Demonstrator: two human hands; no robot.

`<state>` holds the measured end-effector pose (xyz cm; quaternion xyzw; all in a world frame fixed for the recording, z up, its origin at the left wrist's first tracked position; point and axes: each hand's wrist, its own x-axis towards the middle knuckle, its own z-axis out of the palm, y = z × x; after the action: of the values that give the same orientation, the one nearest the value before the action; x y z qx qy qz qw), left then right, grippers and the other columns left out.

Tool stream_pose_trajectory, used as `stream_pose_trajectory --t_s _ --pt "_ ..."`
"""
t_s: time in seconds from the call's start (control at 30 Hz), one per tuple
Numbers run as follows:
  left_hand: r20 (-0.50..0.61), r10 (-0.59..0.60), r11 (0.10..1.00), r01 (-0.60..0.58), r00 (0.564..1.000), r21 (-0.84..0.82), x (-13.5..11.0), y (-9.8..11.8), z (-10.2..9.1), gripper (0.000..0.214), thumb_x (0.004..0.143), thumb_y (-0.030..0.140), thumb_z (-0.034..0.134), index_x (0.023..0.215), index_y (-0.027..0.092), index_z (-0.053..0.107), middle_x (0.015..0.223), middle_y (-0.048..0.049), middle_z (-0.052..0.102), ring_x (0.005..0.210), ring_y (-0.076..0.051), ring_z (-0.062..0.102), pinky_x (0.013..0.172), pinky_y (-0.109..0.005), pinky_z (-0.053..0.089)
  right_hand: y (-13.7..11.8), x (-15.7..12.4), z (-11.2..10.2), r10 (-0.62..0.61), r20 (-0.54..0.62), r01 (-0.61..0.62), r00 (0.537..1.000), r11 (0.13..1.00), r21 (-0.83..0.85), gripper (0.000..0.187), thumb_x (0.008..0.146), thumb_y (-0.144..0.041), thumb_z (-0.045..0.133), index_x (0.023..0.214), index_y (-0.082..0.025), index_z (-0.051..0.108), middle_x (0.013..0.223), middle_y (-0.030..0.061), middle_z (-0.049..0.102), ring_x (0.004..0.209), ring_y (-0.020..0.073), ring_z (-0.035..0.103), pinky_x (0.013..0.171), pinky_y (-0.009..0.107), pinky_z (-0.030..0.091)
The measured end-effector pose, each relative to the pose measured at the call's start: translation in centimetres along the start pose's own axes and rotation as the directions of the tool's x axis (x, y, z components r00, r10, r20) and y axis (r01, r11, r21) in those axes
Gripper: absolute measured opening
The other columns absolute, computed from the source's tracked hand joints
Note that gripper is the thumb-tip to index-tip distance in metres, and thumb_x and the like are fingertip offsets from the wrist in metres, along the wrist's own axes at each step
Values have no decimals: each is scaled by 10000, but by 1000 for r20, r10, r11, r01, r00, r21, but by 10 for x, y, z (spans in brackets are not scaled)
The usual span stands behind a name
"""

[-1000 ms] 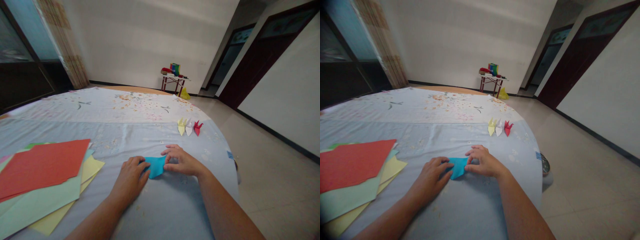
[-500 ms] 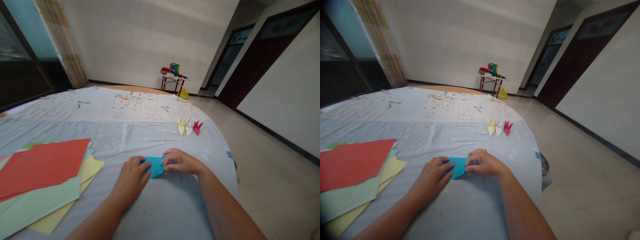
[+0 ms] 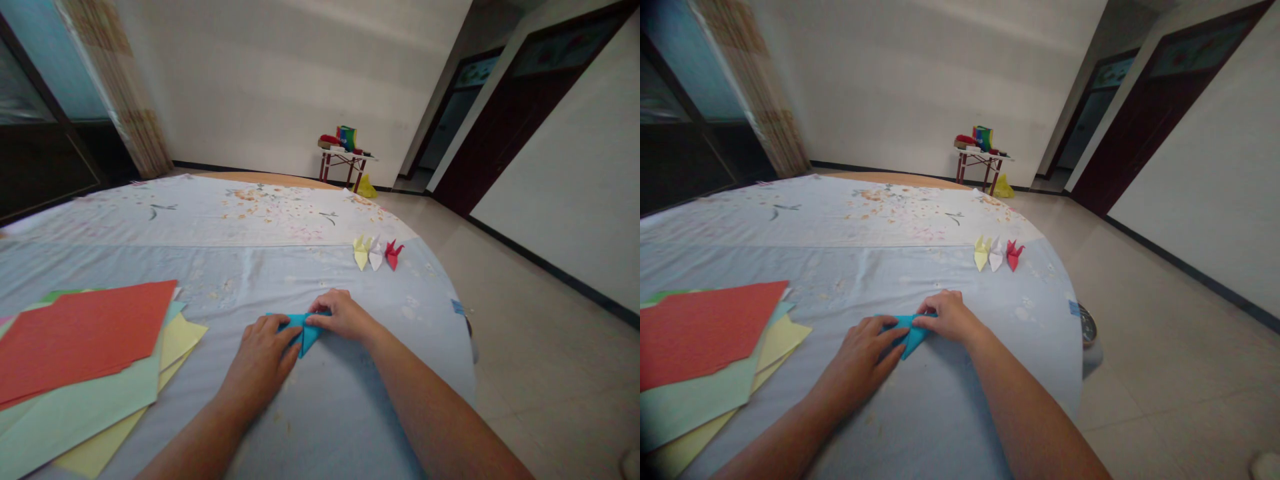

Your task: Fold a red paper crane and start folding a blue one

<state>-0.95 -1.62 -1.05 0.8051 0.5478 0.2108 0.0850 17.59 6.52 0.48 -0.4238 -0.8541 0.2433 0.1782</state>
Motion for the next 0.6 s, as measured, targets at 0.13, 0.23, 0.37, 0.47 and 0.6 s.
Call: stream_pose_trajectory --t_s 0.13,0.23,0.37,0.47,0.6 --pt "-12 23 999 -22 1000 30 0 3 -3 259 810 287 525 1055 285 607 1068 -60 582 1001 -241 495 860 -421 357 2 -1 5 -3 -20 2 1000 999 -35 175 738 -384 655 794 -221 680 752 -2 661 794 149 552 805 305 317" --pt "14 67 996 -68 998 54 0 7 -5 283 821 242 502 1085 295 589 1058 -50 589 989 -230 499 878 -422 346 3 -2 7 -14 -36 12 999 999 -44 175 742 -389 653 792 -223 676 749 -3 663 794 149 549 839 325 291" --pt "83 93 994 -97 992 48 1 10 -7 316 808 183 490 1083 302 589 1046 -48 583 970 -224 500 864 -401 367 3 -2 11 -37 -70 33 997 998 -52 179 752 -401 641 779 -227 668 745 -7 663 798 150 545 883 351 256" --pt "99 81 995 -86 992 44 1 12 -8 306 800 184 487 1064 292 598 1041 -50 577 972 -230 493 850 -396 379 3 -2 13 -52 -84 47 995 997 -65 193 756 -415 634 781 -226 663 745 -8 662 805 151 543 896 360 241" --pt "97 66 997 -71 993 44 1 15 -9 268 833 240 453 1045 276 614 1013 -56 582 958 -227 494 843 -398 384 4 -3 14 -51 -82 44 995 996 -81 209 757 -430 628 810 -230 657 760 -7 658 829 155 536 916 367 224"
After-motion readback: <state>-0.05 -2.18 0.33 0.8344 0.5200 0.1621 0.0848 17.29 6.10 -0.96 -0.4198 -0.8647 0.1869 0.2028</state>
